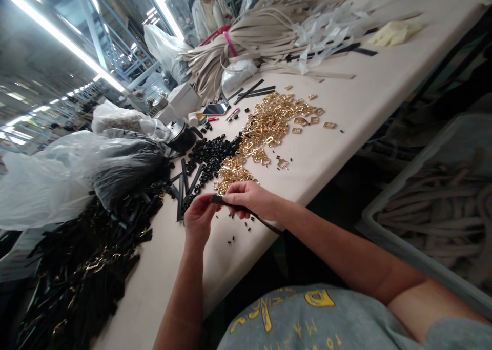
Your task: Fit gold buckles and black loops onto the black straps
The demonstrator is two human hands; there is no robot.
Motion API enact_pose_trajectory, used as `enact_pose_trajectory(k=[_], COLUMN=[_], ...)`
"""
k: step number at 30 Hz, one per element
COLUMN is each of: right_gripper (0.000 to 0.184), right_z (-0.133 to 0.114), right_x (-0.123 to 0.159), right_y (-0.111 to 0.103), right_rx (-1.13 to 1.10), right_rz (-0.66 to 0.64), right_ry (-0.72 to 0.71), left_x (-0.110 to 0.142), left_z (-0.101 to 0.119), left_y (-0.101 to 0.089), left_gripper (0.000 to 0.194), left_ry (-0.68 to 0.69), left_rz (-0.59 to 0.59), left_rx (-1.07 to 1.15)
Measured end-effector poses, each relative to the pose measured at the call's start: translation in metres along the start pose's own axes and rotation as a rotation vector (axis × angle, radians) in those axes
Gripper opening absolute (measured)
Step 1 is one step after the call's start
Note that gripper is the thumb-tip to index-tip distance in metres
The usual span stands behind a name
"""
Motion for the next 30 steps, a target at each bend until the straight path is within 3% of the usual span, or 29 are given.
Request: enact_pose_trajectory(k=[5, 11, 19, 25, 30], right_gripper=[0.026, 0.017, 0.025, 0.030, 0.034], right_z=[0.031, 0.038, 0.038, 0.044, 0.045], right_x=[-0.001, -0.006, -0.005, -0.007, -0.008], right_y=[0.005, 0.007, 0.003, -0.004, -0.004], right_rx=[-0.255, -0.437, -0.342, -0.205, -0.185], right_rz=[0.016, 0.041, 0.047, 0.099, 0.101], right_ry=[0.226, 0.214, 0.196, 0.160, 0.134], left_x=[0.002, 0.005, 0.001, 0.003, 0.006], left_z=[0.014, 0.021, 0.019, 0.035, 0.041], left_y=[-0.001, -0.002, -0.018, -0.029, -0.026], left_gripper=[0.028, 0.024, 0.021, 0.016, 0.017], left_ry=[0.086, 0.141, 0.125, 0.367, 0.477], left_rz=[0.030, 0.056, 0.098, 0.150, 0.146], left_rx=[0.037, 0.027, -0.084, -0.414, -0.515])
Point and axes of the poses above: each hand's wrist, its own x-axis away from the middle knuckle, its own y-axis out of the palm, z = x × y, the point moved 8 cm from there along -x, towards the middle knuckle, and after that the axes turned 13 degrees about -x, right-handed, at the moved point
